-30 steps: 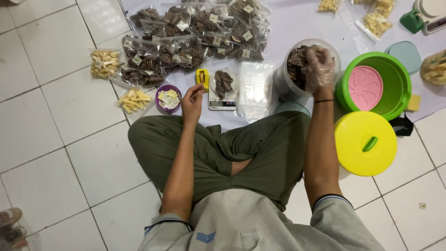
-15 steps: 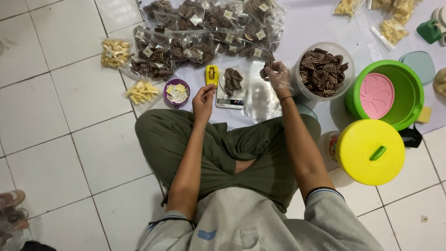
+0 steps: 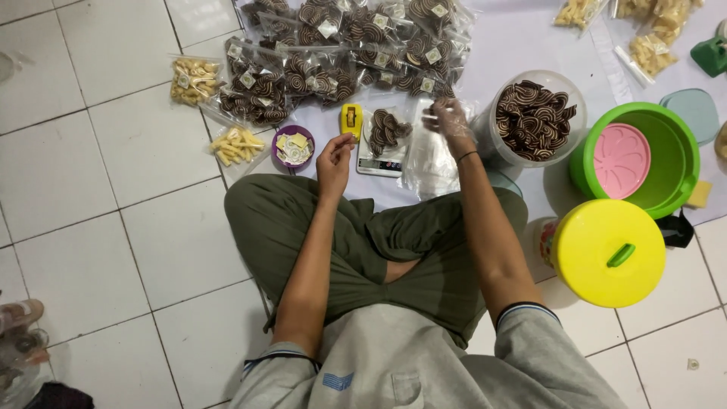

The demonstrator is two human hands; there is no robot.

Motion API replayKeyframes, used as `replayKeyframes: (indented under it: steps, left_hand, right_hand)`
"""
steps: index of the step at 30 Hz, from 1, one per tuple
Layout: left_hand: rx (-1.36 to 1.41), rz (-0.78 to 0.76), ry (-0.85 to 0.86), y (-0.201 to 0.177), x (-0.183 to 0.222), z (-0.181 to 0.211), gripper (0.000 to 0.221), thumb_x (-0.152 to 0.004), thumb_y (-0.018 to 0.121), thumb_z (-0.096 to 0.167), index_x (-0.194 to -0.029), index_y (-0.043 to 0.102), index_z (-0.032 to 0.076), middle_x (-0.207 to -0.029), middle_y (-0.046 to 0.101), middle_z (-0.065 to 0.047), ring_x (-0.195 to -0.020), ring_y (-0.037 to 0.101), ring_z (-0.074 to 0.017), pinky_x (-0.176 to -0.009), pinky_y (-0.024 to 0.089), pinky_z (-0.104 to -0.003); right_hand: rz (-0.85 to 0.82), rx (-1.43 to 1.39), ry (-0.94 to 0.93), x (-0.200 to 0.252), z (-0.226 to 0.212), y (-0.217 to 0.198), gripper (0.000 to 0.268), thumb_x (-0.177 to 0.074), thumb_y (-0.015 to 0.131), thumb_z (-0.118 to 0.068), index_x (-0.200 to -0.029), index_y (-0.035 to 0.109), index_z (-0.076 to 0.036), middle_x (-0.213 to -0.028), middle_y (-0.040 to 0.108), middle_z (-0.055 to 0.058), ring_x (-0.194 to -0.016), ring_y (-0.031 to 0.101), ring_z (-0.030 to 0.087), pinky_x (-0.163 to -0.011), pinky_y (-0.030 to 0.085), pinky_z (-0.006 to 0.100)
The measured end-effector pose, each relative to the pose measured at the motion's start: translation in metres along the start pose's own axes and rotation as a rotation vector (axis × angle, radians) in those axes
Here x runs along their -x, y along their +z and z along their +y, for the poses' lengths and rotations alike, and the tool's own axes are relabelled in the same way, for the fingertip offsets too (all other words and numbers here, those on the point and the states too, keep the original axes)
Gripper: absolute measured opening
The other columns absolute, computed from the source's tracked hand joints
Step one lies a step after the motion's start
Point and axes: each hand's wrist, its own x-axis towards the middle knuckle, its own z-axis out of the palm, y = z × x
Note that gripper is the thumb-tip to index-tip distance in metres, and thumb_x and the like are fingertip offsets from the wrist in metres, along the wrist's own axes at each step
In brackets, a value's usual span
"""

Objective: The person is weighing chocolate cookies on a digital scale and placing them into plastic bags for packaging.

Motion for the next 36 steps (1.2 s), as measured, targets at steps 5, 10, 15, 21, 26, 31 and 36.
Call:
replayKeyframes:
  steps: [5, 10, 15, 21, 26, 31, 36]
  left_hand:
    - [0.012, 0.012, 0.018, -0.001, -0.002, -0.001, 0.030, -0.099, 0.056, 0.004, -0.125, 0.071, 0.005, -0.113, 0.073, -0.018, -0.106, 0.072, -0.0264, -0.098, 0.055, -0.041]
    - [0.032, 0.052, 0.045, -0.003, -0.006, -0.001, 0.029, -0.098, 0.056, 0.003, -0.123, 0.072, 0.005, -0.109, 0.074, -0.018, -0.104, 0.073, -0.0261, -0.097, 0.055, -0.041]
    - [0.035, 0.034, 0.057, -0.002, -0.009, 0.001, 0.029, -0.099, 0.056, 0.004, -0.123, 0.071, 0.004, -0.110, 0.073, -0.017, -0.103, 0.073, -0.0233, -0.096, 0.055, -0.040]
    - [0.049, 0.033, 0.053, 0.002, -0.006, -0.002, 0.029, -0.099, 0.056, 0.004, -0.123, 0.072, 0.004, -0.110, 0.073, -0.018, -0.103, 0.073, -0.0246, -0.096, 0.055, -0.040]
    - [0.042, 0.030, 0.048, 0.002, -0.003, 0.004, 0.029, -0.099, 0.056, 0.003, -0.123, 0.072, 0.004, -0.110, 0.072, -0.018, -0.103, 0.073, -0.0248, -0.096, 0.056, -0.039]
    - [0.039, 0.042, 0.064, -0.002, -0.002, -0.001, 0.031, -0.097, 0.056, 0.001, -0.123, 0.073, 0.005, -0.109, 0.074, -0.018, -0.102, 0.073, -0.0245, -0.095, 0.056, -0.038]
    - [0.041, 0.033, 0.067, -0.005, -0.001, -0.001, 0.030, -0.098, 0.057, 0.004, -0.124, 0.072, 0.006, -0.110, 0.074, -0.016, -0.102, 0.073, -0.0222, -0.095, 0.056, -0.037]
  right_hand:
    - [0.185, 0.139, -0.216, 0.016, -0.011, -0.010, 0.027, -0.096, 0.069, -0.023, -0.110, 0.054, -0.006, -0.095, 0.078, 0.016, -0.080, 0.079, 0.022, -0.070, 0.070, 0.033]
    - [0.240, 0.233, -0.316, 0.032, -0.009, -0.022, 0.026, -0.094, 0.073, -0.018, -0.109, 0.058, -0.002, -0.096, 0.076, 0.021, -0.078, 0.078, 0.022, -0.062, 0.068, 0.029]
    - [0.187, 0.283, -0.354, 0.050, -0.013, -0.027, 0.021, -0.099, 0.066, -0.016, -0.111, 0.059, 0.000, -0.099, 0.075, 0.019, -0.081, 0.077, 0.021, -0.062, 0.066, 0.028]
    - [0.187, 0.231, -0.313, 0.061, -0.022, -0.027, 0.024, -0.098, 0.067, -0.019, -0.111, 0.061, 0.000, -0.099, 0.074, 0.018, -0.082, 0.077, 0.020, -0.063, 0.066, 0.027]
    - [0.161, 0.284, -0.308, 0.042, -0.005, -0.027, 0.024, -0.099, 0.067, -0.020, -0.110, 0.065, 0.001, -0.096, 0.075, 0.019, -0.078, 0.076, 0.021, -0.058, 0.063, 0.027]
    - [0.175, 0.653, -0.250, -0.011, 0.031, -0.038, 0.035, -0.095, 0.070, -0.039, -0.112, 0.075, -0.008, -0.099, 0.076, 0.017, -0.098, 0.073, 0.036, -0.077, 0.059, 0.047]
    - [-0.296, 0.708, 0.078, 0.020, -0.037, -0.003, 0.044, -0.099, 0.055, -0.049, -0.120, 0.074, -0.017, -0.150, 0.054, 0.020, -0.137, 0.049, 0.042, -0.115, 0.040, 0.055]
